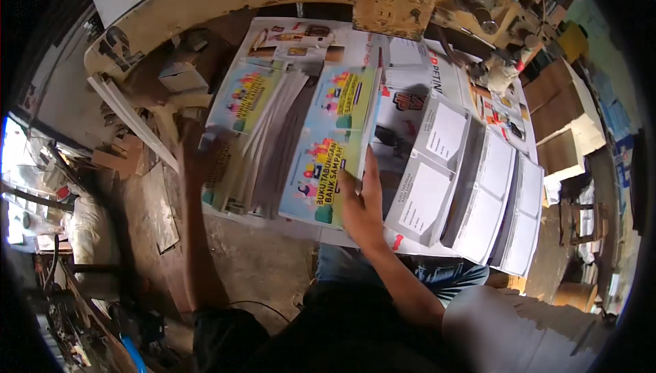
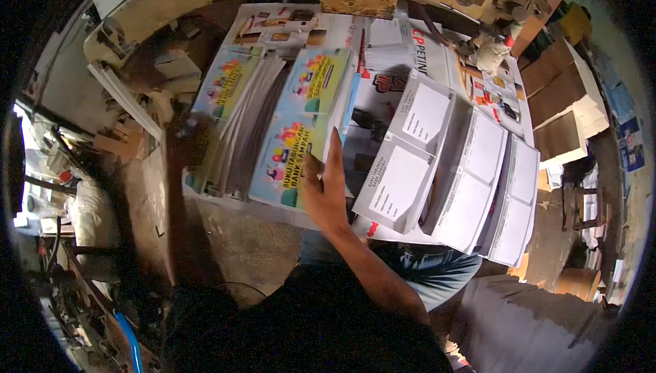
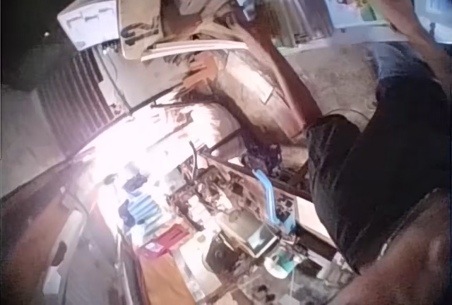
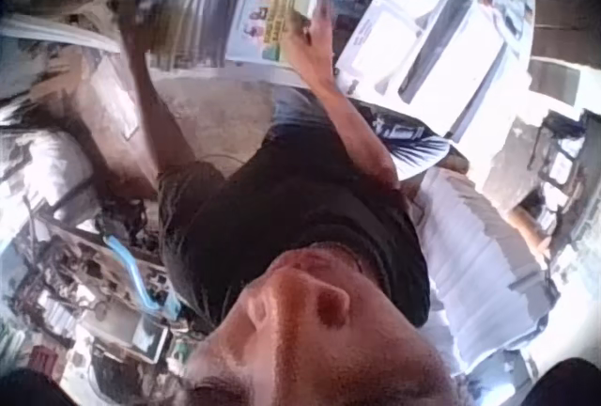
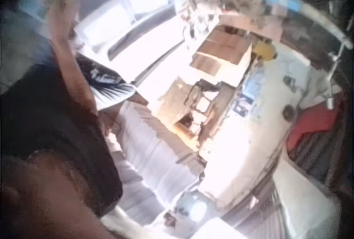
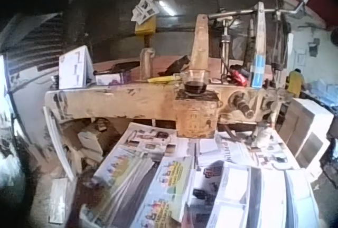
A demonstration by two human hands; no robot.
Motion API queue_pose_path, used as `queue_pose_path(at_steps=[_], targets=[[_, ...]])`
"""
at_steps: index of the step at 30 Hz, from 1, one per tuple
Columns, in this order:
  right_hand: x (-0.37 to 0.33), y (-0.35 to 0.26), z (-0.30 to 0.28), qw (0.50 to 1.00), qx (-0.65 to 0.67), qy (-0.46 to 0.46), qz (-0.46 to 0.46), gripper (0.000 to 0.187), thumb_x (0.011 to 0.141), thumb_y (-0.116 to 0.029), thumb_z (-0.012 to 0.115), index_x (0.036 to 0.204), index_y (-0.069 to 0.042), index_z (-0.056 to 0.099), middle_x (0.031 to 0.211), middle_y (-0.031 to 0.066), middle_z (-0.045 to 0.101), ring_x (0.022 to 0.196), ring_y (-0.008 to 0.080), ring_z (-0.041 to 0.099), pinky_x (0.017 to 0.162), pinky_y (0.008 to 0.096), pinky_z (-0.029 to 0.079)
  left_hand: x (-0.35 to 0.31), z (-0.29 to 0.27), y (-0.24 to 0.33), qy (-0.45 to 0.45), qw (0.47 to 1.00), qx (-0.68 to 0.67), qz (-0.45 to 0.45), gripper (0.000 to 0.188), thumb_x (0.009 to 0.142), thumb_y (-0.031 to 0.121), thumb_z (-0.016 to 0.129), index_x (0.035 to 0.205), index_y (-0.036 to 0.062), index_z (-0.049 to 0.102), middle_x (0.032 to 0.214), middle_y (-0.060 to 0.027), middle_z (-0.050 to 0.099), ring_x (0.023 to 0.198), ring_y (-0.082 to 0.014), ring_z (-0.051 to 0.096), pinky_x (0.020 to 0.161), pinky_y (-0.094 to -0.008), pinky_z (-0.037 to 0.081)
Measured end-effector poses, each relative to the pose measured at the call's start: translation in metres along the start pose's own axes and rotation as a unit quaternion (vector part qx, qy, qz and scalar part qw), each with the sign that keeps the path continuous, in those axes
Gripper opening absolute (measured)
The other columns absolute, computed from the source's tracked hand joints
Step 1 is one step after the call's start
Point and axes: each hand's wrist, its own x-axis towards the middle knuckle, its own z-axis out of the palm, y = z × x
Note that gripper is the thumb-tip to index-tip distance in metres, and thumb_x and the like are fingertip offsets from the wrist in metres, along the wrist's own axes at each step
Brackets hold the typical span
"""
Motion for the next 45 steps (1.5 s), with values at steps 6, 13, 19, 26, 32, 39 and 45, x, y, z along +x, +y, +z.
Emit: queue_pose_path(at_steps=[6,13,19,26,32,39,45], targets=[[0.011,-0.035,0.072,0.997,0.043,-0.067,-0.006,0.073,0.099,-0.028,0.048,0.15,0.0,0.004,0.147,0.0337,0.018,0.132,0.039,0.036,0.104,0.0481,0.037,0.006,-0.011,-0.036,-0.075,0.989,0.045,-0.115,0.041,0.087,0.027,0.069,0.115,0.0,0.058,0.125,-0.0177,0.058,0.111,-0.0269,0.06,0.087,-0.0375,0.047],[-0.014,-0.008,0.109,0.96,-0.17,-0.174,-0.136,0.094,0.091,-0.029,0.064,0.144,0.011,-0.004,0.137,0.0365,0.023,0.129,0.0531,0.027,0.103,0.0601,0.031,0.032,-0.008,-0.033,-0.061,0.989,0.134,-0.017,0.06,0.097,0.046,0.046,0.147,0.0144,0.034,0.139,-0.0236,0.046,0.13,-0.0367,0.045,0.106,-0.0441,0.036],[-0.039,-0.024,0.055,0.944,-0.194,-0.228,-0.139,0.084,0.089,-0.023,0.066,0.145,0.005,0.01,0.138,0.033,0.028,0.129,0.0484,0.032,0.105,0.0552,0.033,0.013,0.032,0.026,-0.187,0.967,0.118,-0.123,0.066,0.093,0.063,0.039,0.15,0.0336,0.025,0.113,-0.0245,0.063,0.102,-0.0472,0.06,0.089,-0.052,0.046],[-0.062,-0.039,0.005,0.94,-0.075,-0.325,-0.076,0.045,0.09,-0.019,0.063,0.129,-0.002,0.049,0.12,0.0227,0.057,0.111,0.0368,0.058,0.099,0.0457,0.044,0.01,0.046,-0.012,-0.14,0.932,0.234,0.238,0.047,0.1,0.017,0.036,0.146,0.0117,0.033,0.152,-0.0172,0.031,0.131,-0.0364,0.042,0.099,-0.0448,0.044],[-0.083,-0.064,-0.117,0.983,-0.082,-0.165,-0.015,0.035,0.088,-0.025,0.068,0.117,-0.006,0.061,0.107,0.0151,0.067,0.097,0.0271,0.066,0.086,0.0359,0.053,0.033,0.029,-0.024,-0.176,0.926,0.314,0.11,0.05,0.1,0.023,0.041,0.149,0.0158,0.029,0.146,-0.0208,0.039,0.13,-0.0378,0.044,0.104,-0.0471,0.039],[-0.113,-0.058,-0.337,0.822,-0.43,0.372,-0.025,0.036,0.078,-0.018,0.075,0.107,0.002,0.065,0.106,0.0216,0.067,0.1,0.0321,0.064,0.088,0.0398,0.05,0.017,0.103,0.184,-0.04,0.97,-0.032,0.236,0.039,0.096,0.02,0.052,0.133,0.0052,0.052,0.132,-0.0205,0.053,0.124,-0.0354,0.051,0.1,-0.0451,0.044],[-0.149,-0.026,-0.427,0.734,-0.545,0.403,0.051,0.042,0.077,-0.02,0.076,0.111,0.001,0.064,0.11,0.0244,0.063,0.101,0.0387,0.061,0.087,0.0416,0.048,-0.133,0.207,0.375,-0.353,0.84,-0.177,0.371,0.041,0.077,0.019,0.076,0.113,0.005,0.062,0.121,-0.0175,0.06,0.116,-0.0356,0.055,0.1,-0.0434,0.043]])
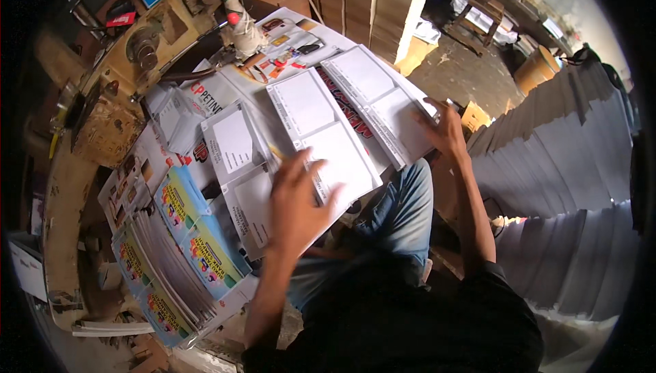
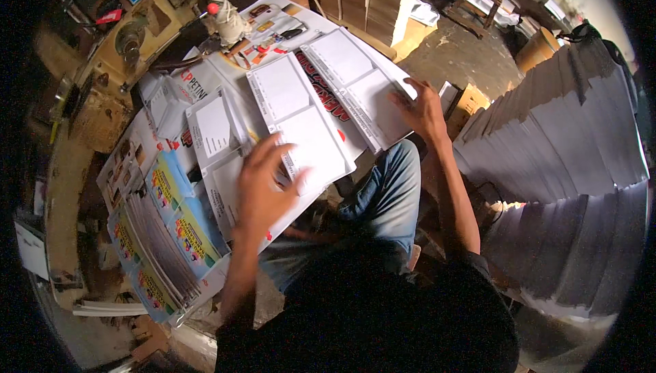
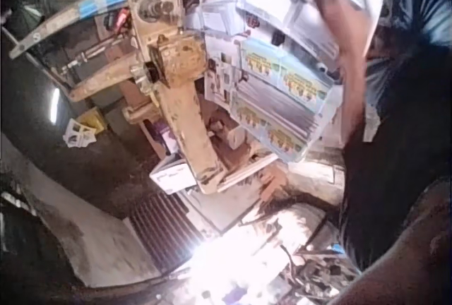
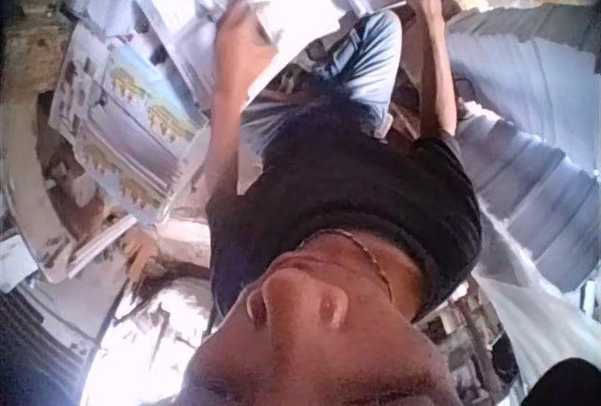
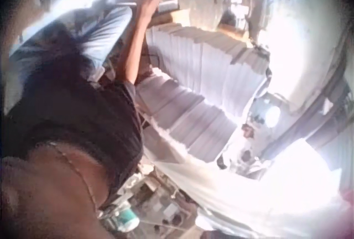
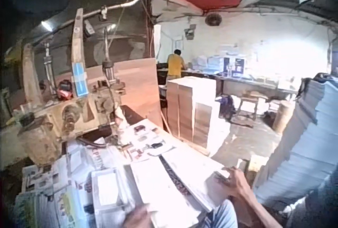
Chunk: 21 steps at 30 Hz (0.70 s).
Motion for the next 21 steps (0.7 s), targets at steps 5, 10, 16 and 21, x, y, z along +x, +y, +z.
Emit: queue_pose_path(at_steps=[5,10,16,21], targets=[[-0.003,-0.028,-0.017,0.999,0.029,0.023,0.016,0.031,0.078,-0.016,0.075,0.102,0.0,0.067,0.104,0.0237,0.064,0.093,0.0356,0.064,0.079,0.0391,0.051,0.01,0.055,0.018,-0.095,0.991,0.089,0.002,0.059,0.066,0.03,0.085,0.107,-0.0004,0.055,0.12,-0.0249,0.056,0.113,-0.0437,0.052,0.099,-0.0501,0.041],[-0.005,-0.036,-0.055,0.96,0.178,-0.167,0.135,0.039,0.086,-0.01,0.067,0.12,0.001,0.053,0.097,0.0194,0.066,0.095,0.0215,0.064,0.083,0.0339,0.049,0.005,0.048,0.004,-0.08,0.991,-0.105,-0.035,0.034,0.074,0.02,0.08,0.09,-0.0022,0.06,0.093,-0.0219,0.064,0.087,-0.0392,0.061,0.078,-0.0419,0.048],[-0.014,-0.043,-0.055,0.923,0.311,-0.116,0.194,0.056,0.087,-0.018,0.068,0.138,-0.005,0.047,0.11,0.0109,0.062,0.101,0.0167,0.058,0.088,0.0278,0.043,-0.011,0.048,0.001,0.012,0.941,-0.274,-0.199,0.024,0.083,0.01,0.076,0.07,-0.0014,0.059,0.062,0.001,0.057,0.057,-0.0025,0.046,0.05,-0.0201,0.034],[-0.018,-0.077,-0.053,0.896,0.378,-0.086,0.215,0.053,0.09,-0.008,0.064,0.139,-0.003,0.044,0.112,0.0121,0.063,0.103,0.0166,0.059,0.092,0.0291,0.044,-0.017,0.037,0.014,0.132,0.872,-0.402,-0.245,0.03,0.081,0.011,0.078,0.065,0.0023,0.055,0.06,0.004,0.051,0.055,-0.0017,0.04,0.049,-0.0192,0.028]])
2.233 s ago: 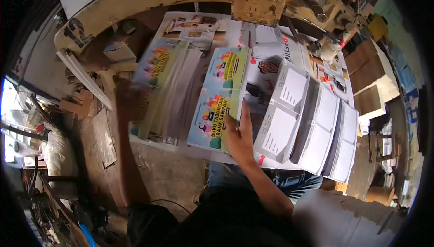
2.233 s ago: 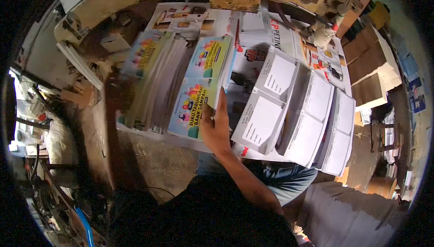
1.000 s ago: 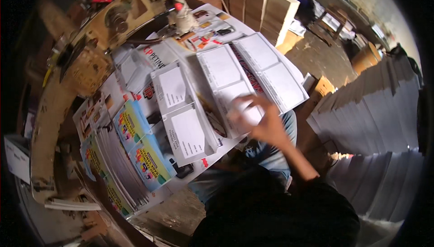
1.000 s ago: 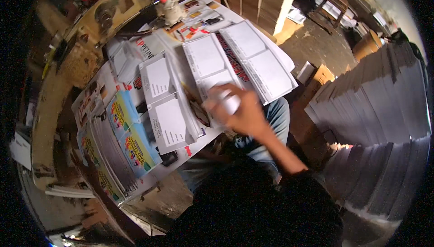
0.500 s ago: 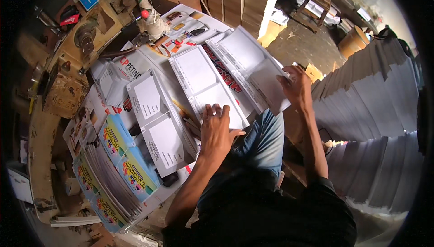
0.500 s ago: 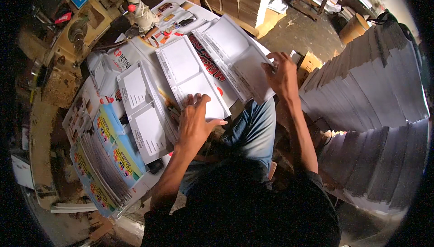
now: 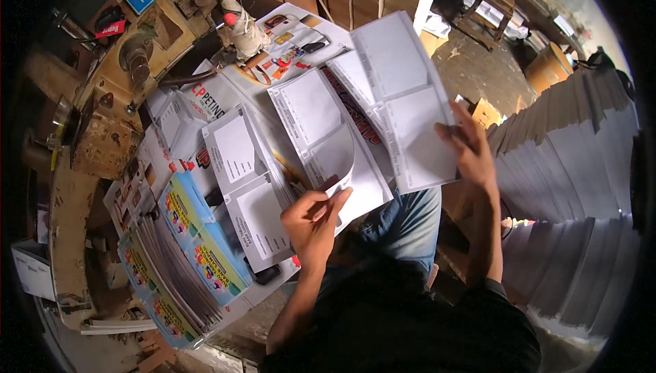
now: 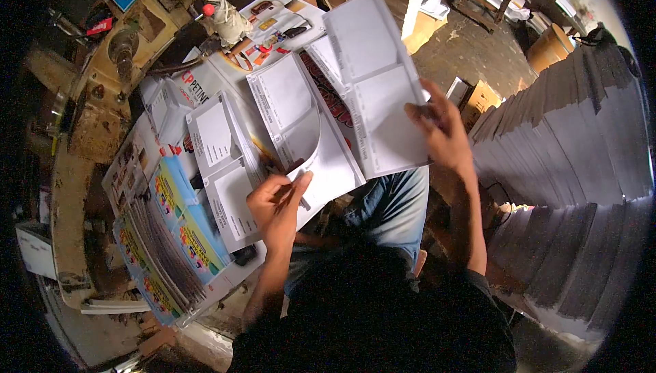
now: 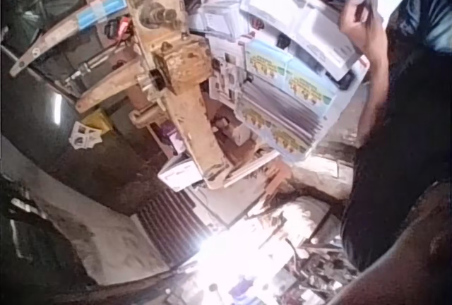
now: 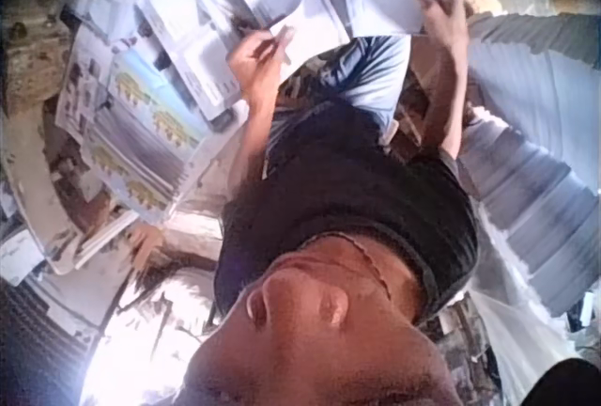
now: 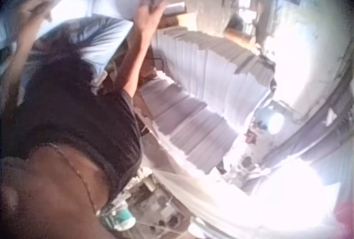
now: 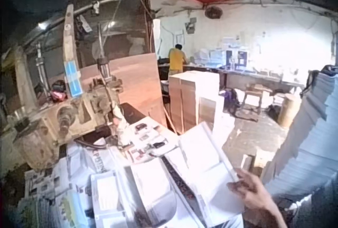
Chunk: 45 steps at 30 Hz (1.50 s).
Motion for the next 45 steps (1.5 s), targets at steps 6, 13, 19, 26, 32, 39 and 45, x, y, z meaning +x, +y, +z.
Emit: queue_pose_path(at_steps=[6,13,19,26,32,39,45], targets=[[-0.021,0.017,0.073,0.984,-0.043,-0.17,0.031,0.055,0.092,-0.008,0.061,0.141,0.002,0.038,0.126,0.0163,0.057,0.11,0.0195,0.055,0.096,0.0313,0.042,-0.007,-0.014,-0.007,-0.056,0.998,0.033,-0.009,0.014,0.081,0.003,0.076,0.082,-0.0029,0.064,0.067,0.0016,0.057,0.061,-0.0041,0.049,0.055,-0.0202,0.038],[-0.023,0.024,0.1,0.984,-0.011,-0.072,0.161,0.063,0.095,-0.038,0.059,0.135,0.007,0.045,0.132,0.0207,0.053,0.126,0.0256,0.046,0.105,0.0328,0.035,-0.013,-0.079,0.056,-0.155,0.854,0.478,0.133,0.068,0.07,0.021,0.083,0.128,0.0029,0.053,0.127,-0.0225,0.055,0.12,-0.0396,0.05,0.104,-0.0442,0.041],[-0.016,0.043,0.104,0.989,-0.054,-0.131,0.03,0.073,0.083,-0.023,0.075,0.134,0.015,0.041,0.126,0.025,0.055,0.115,0.0258,0.054,0.098,0.0323,0.042,-0.006,-0.122,0.038,-0.182,0.889,0.415,0.059,0.058,0.07,0.023,0.082,0.117,-0.0009,0.058,0.121,-0.0232,0.059,0.118,-0.0388,0.053,0.105,-0.0437,0.041],[-0.029,0.026,0.108,0.989,0.0,-0.141,0.034,0.064,0.088,-0.014,0.068,0.139,0.01,0.038,0.13,0.022,0.053,0.111,0.022,0.055,0.095,0.032,0.045,-0.037,-0.139,0.027,0.033,0.987,0.156,0.017,0.013,0.092,0.007,0.062,0.099,-0.0039,0.06,0.08,-0.0102,0.068,0.071,-0.0071,0.06,0.061,-0.021,0.043],[-0.067,0.004,0.163,0.974,-0.007,-0.225,0.036,0.06,0.093,0.002,0.049,0.148,-0.003,0.024,0.135,0.0192,0.048,0.117,0.0224,0.053,0.101,0.037,0.044,-0.056,-0.14,0.015,0.123,0.992,-0.025,-0.001,0.01,0.095,0.009,0.058,0.097,0.0003,0.054,0.071,0.0021,0.056,0.061,0.0004,0.038,0.054,-0.0168,0.027],[-0.089,0.01,0.194,0.976,-0.022,-0.218,-0.017,0.057,0.096,-0.002,0.052,0.147,-0.003,0.027,0.115,0.0116,0.057,0.084,0.0095,0.055,0.073,0.0219,0.046,-0.053,-0.128,0.011,0.161,0.983,-0.085,-0.024,0.011,0.081,-0.007,0.072,0.085,-0.0051,0.062,0.081,-0.005,0.067,0.073,-0.0048,0.058,0.065,-0.0184,0.046],[-0.062,-0.032,0.121,0.993,-0.015,-0.089,-0.071,0.051,0.093,-0.008,0.06,0.14,-0.002,0.042,0.113,0.011,0.061,0.095,0.0138,0.058,0.082,0.0272,0.047,-0.055,-0.128,0.004,0.194,0.978,-0.068,0.035,0.01,0.079,-0.007,0.072,0.082,-0.006,0.063,0.09,-0.0143,0.071,0.079,-0.0108,0.066,0.072,-0.024,0.053]])
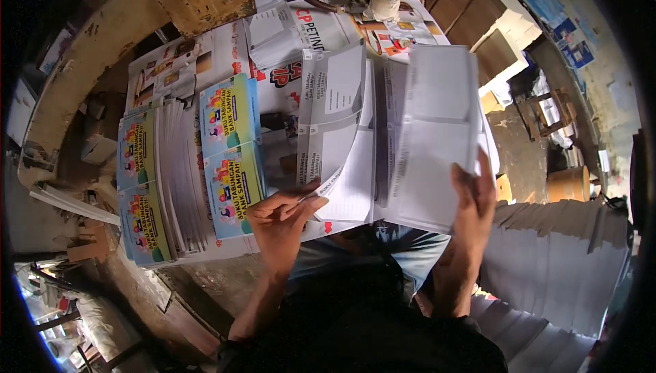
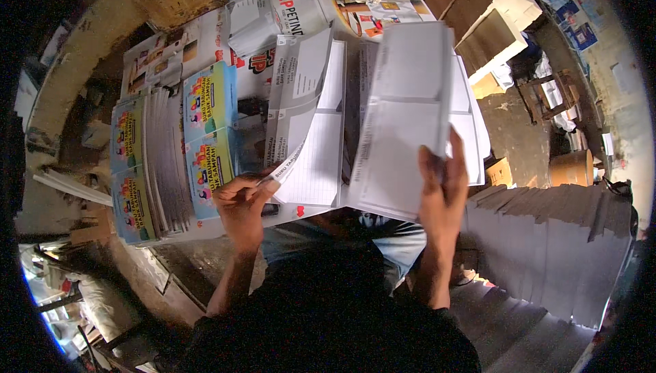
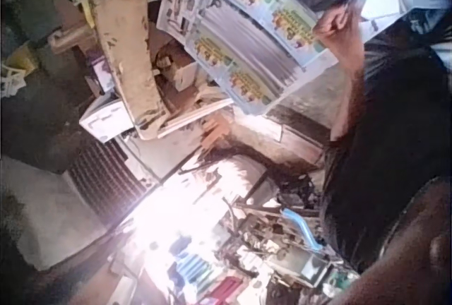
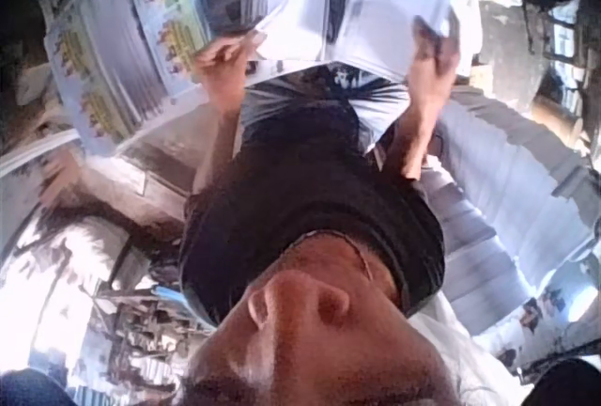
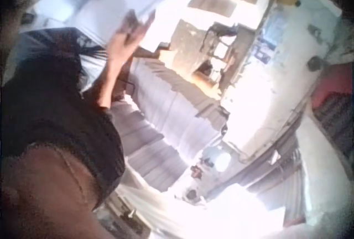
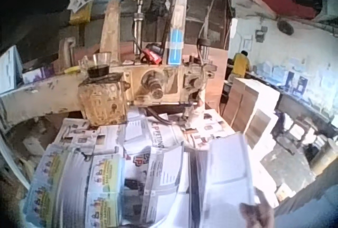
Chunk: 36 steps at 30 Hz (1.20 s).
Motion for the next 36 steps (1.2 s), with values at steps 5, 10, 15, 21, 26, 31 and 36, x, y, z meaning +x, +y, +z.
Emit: queue_pose_path(at_steps=[5,10,15,21,26,31,36], targets=[[-0.009,-0.008,0.017,1.0,-0.027,-0.002,0.002,0.051,0.095,-0.008,0.056,0.142,-0.001,0.038,0.111,0.0129,0.062,0.093,0.0136,0.059,0.078,0.0253,0.047,-0.003,0.005,-0.001,0.048,0.998,-0.028,-0.009,0.009,0.081,-0.005,0.072,0.08,-0.0056,0.063,0.091,-0.0168,0.071,0.079,-0.0128,0.066,0.072,-0.025,0.053],[-0.022,0.038,0.094,0.991,0.015,-0.134,-0.02,0.057,0.093,0.001,0.053,0.145,0.001,0.029,0.14,0.0247,0.041,0.127,0.0276,0.045,0.101,0.032,0.039,-0.003,-0.008,0.01,-0.011,0.995,0.043,-0.085,0.016,0.079,0.003,0.077,0.088,-0.0038,0.066,0.095,-0.0167,0.071,0.086,-0.0126,0.066,0.078,-0.0264,0.053],[-0.024,0.04,0.102,0.987,0.039,-0.121,0.098,0.062,0.1,-0.033,0.05,0.145,0.004,0.03,0.149,0.0229,0.033,0.139,0.0296,0.03,0.115,0.0372,0.022,0.019,-0.05,0.051,-0.191,0.915,0.323,0.148,0.063,0.061,0.016,0.089,0.117,0.0016,0.063,0.127,-0.021,0.059,0.124,-0.0322,0.053,0.103,-0.0466,0.043],[-0.019,0.028,0.11,0.989,0.008,-0.12,0.091,0.072,0.094,-0.042,0.06,0.141,0.007,0.036,0.13,0.0207,0.052,0.12,0.0253,0.049,0.105,0.0366,0.035,0.029,-0.111,0.049,-0.257,0.822,0.509,-0.001,0.098,0.059,0.039,0.088,0.142,0.0165,0.04,0.141,-0.021,0.046,0.13,-0.0367,0.045,0.106,-0.0489,0.041],[-0.013,0.022,0.111,0.984,0.011,-0.175,0.034,0.061,0.093,-0.02,0.062,0.14,0.008,0.036,0.12,0.0176,0.057,0.109,0.0227,0.055,0.094,0.0328,0.044,0.024,-0.138,0.048,-0.194,0.864,0.462,-0.048,0.027,0.092,0.013,0.063,0.113,-0.0022,0.058,0.089,-0.0132,0.07,0.077,-0.0215,0.066,0.071,-0.0302,0.05],[-0.025,0.021,0.141,0.975,-0.008,-0.176,-0.137,0.055,0.095,-0.011,0.054,0.143,0.006,0.031,0.112,0.0203,0.061,0.1,0.0232,0.06,0.087,0.0293,0.048,-0.008,-0.139,0.034,0.025,0.972,0.223,-0.072,0.016,0.099,0.012,0.054,0.097,-0.0032,0.055,0.081,-0.0052,0.062,0.079,-0.0088,0.056,0.07,-0.0272,0.045],[-0.05,0.007,0.205,0.942,-0.018,-0.302,-0.145,0.055,0.096,-0.003,0.044,0.146,0.002,0.023,0.115,0.0327,0.058,0.097,0.0368,0.065,0.089,0.0384,0.049,-0.014,-0.133,0.034,0.025,0.971,0.239,-0.022,0.013,0.098,0.009,0.054,0.095,-0.0028,0.054,0.078,-0.0079,0.059,0.08,-0.0089,0.051,0.079,-0.0262,0.043]])
